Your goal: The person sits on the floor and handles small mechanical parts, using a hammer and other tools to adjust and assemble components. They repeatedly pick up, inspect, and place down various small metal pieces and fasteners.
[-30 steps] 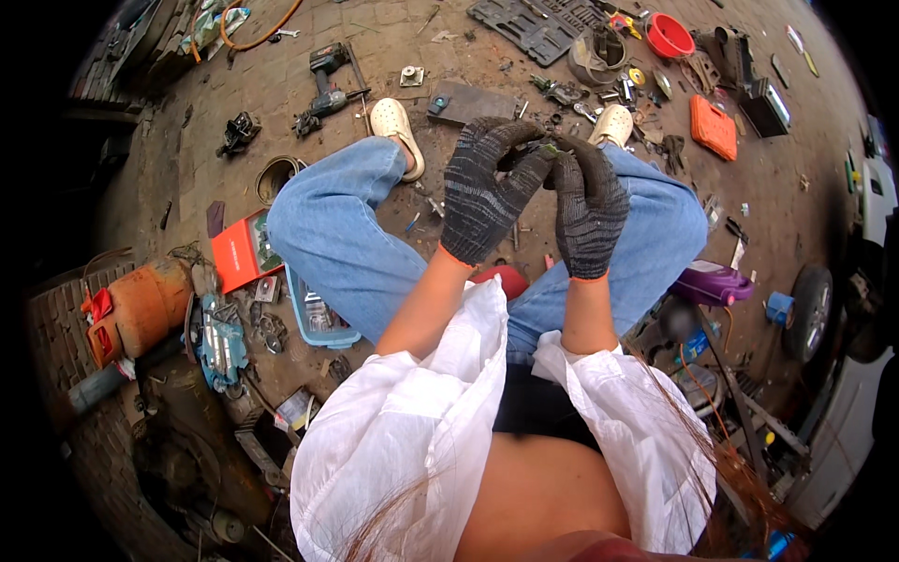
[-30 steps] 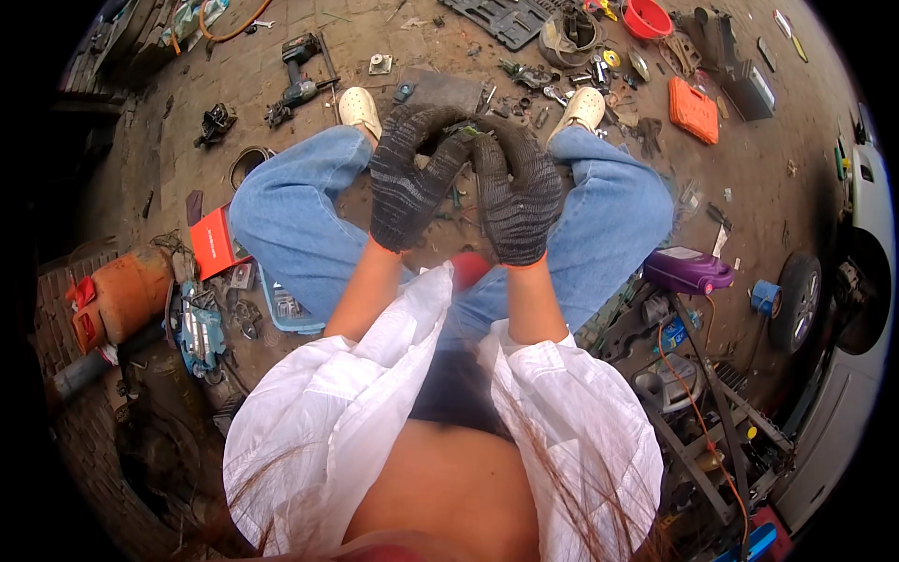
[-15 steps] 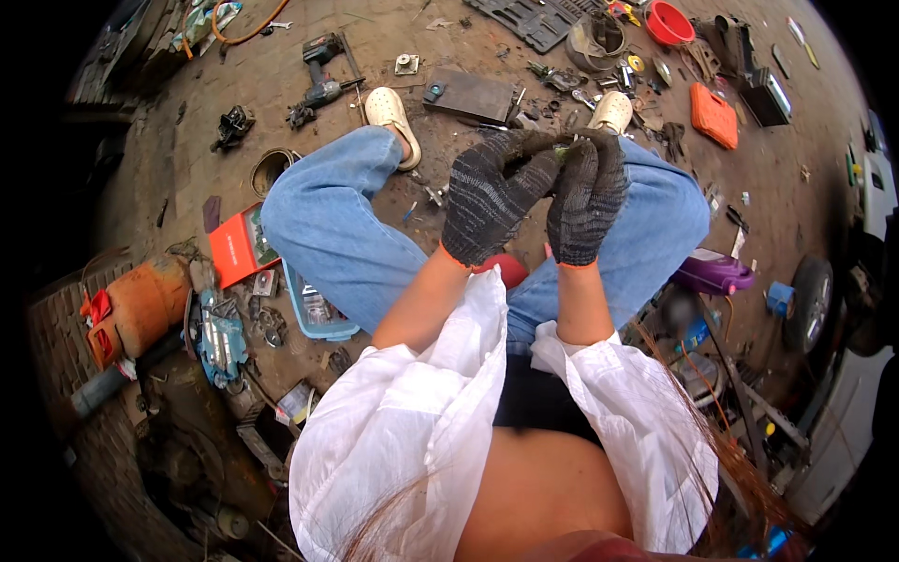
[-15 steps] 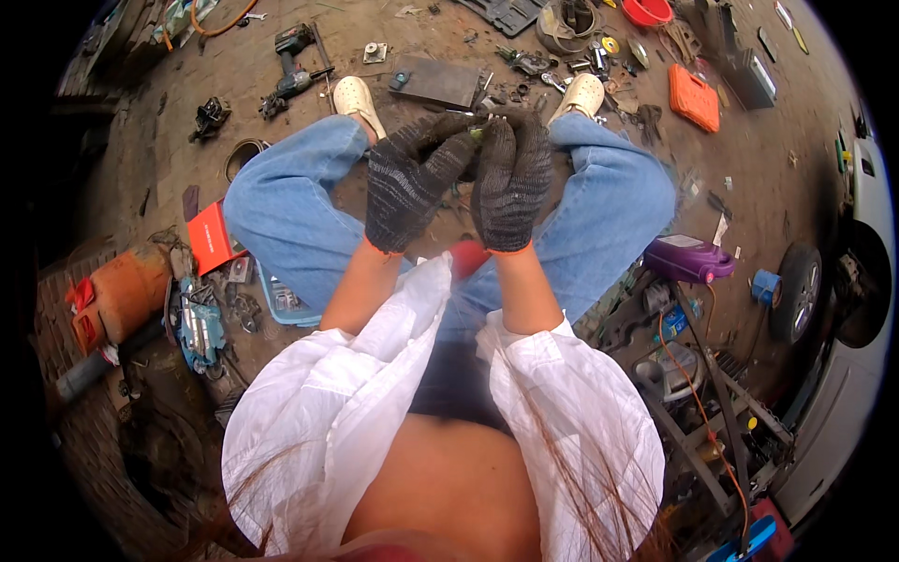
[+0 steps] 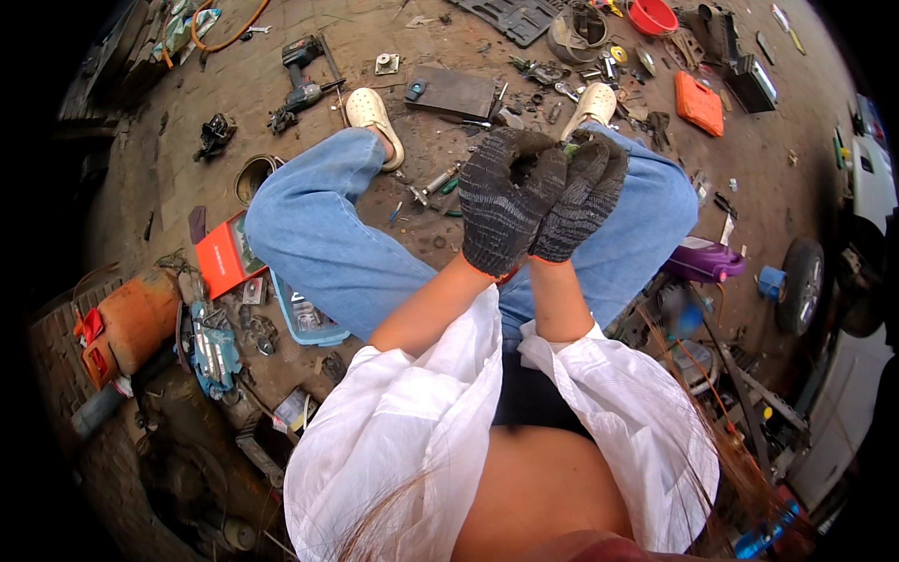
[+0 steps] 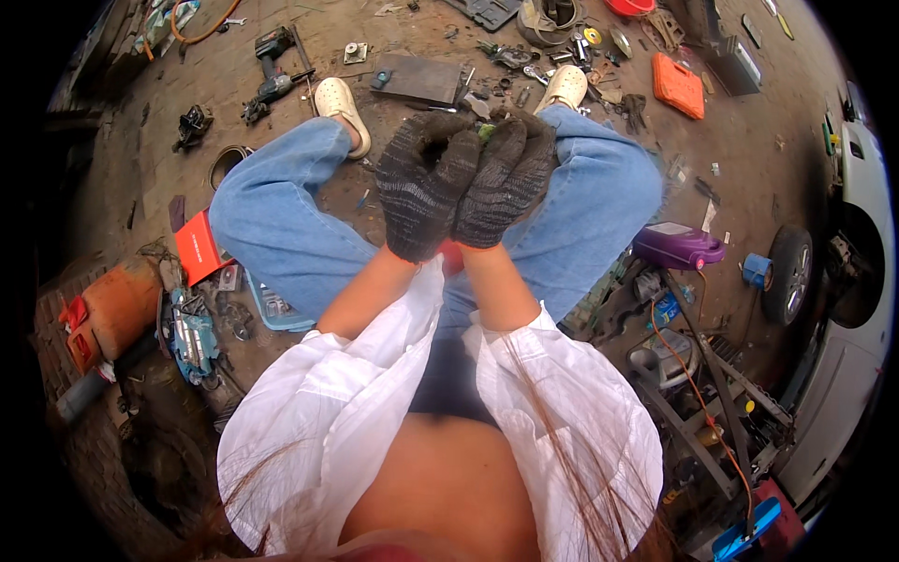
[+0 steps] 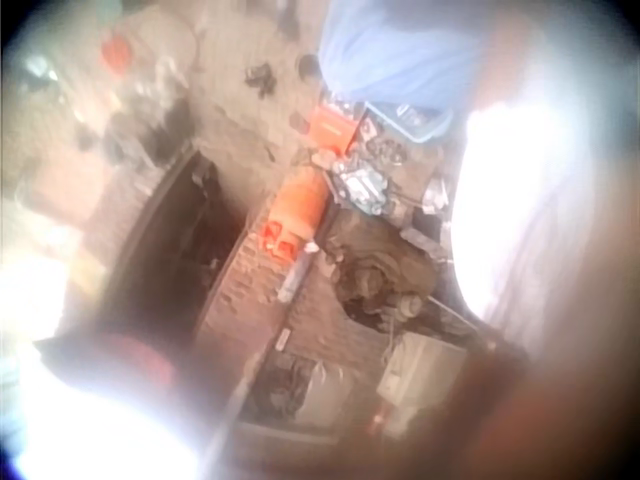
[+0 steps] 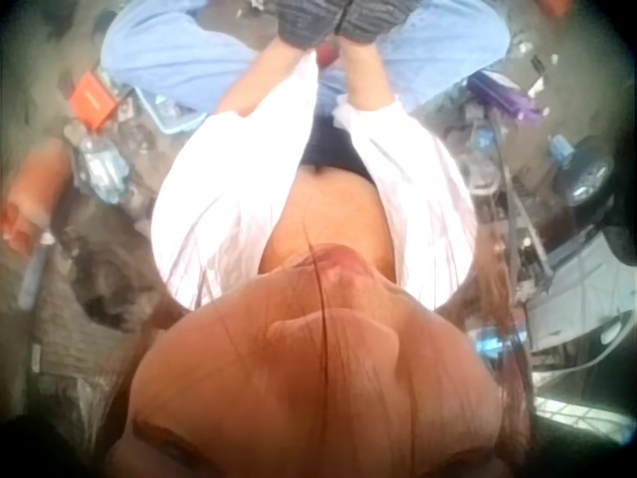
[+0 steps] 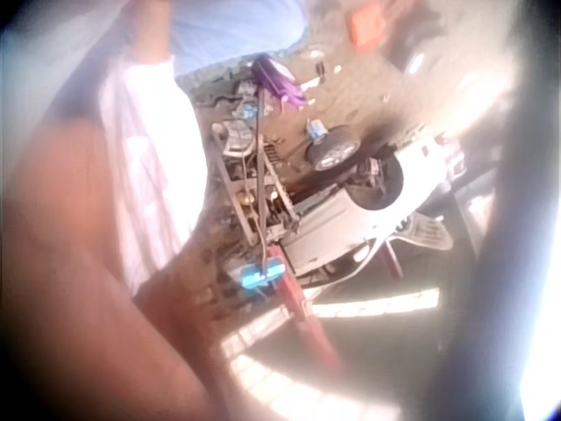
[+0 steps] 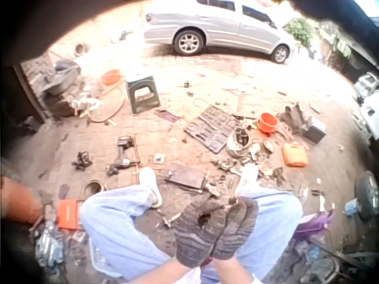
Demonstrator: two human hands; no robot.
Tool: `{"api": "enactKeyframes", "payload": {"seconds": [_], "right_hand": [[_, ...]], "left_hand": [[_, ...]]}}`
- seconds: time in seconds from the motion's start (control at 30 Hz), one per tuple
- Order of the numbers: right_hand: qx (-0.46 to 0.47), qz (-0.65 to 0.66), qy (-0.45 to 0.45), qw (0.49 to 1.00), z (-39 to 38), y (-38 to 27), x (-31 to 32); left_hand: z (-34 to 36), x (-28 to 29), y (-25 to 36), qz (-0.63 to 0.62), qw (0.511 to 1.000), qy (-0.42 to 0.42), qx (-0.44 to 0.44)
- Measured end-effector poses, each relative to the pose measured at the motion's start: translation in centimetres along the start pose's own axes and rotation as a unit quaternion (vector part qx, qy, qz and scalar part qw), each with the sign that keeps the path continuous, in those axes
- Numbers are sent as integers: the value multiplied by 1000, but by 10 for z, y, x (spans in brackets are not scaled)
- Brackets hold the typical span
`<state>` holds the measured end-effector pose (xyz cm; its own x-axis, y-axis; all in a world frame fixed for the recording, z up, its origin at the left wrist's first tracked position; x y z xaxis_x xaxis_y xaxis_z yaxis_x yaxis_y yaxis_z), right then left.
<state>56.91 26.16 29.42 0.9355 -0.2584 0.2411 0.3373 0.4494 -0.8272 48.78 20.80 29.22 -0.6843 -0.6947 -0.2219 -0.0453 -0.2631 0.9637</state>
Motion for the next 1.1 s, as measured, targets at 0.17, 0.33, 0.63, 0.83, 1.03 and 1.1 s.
{"api": "enactKeyframes", "payload": {"seconds": [0.17, 0.33, 0.63, 0.83, 1.03, 1.1], "right_hand": [[-121, 180, -103, 971, -1, 22, -8], [-326, 686, -273, 590, 7, 14, -40], [-435, 751, -280, 409, -6, 32, -54], [-517, 659, -245, 489, -8, 43, -47], [-432, 623, -241, 606, -5, 54, -48], [-423, 584, -225, 655, 0, 65, -49]], "left_hand": [[-1, 6, -11, -16, 998, 27, 54], [5, 18, -25, -117, 986, 41, 112], [9, 23, -13, -103, 989, 19, 101], [13, 25, -29, -158, 976, 2, 149], [10, 22, -53, -405, 871, -2, 278], [10, 25, -61, -476, 820, -32, 315]]}}
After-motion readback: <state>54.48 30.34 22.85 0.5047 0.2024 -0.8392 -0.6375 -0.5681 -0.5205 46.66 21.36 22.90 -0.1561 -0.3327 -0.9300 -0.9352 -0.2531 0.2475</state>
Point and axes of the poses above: each hand's wrist, its own z-axis towards the middle knuckle, its own x-axis out of the back of the hand, y = z × x, the point moved 5 cm from there along z, towards the middle knuckle, and after that the axes turned 7 degrees about -z, right-handed, at the moved point
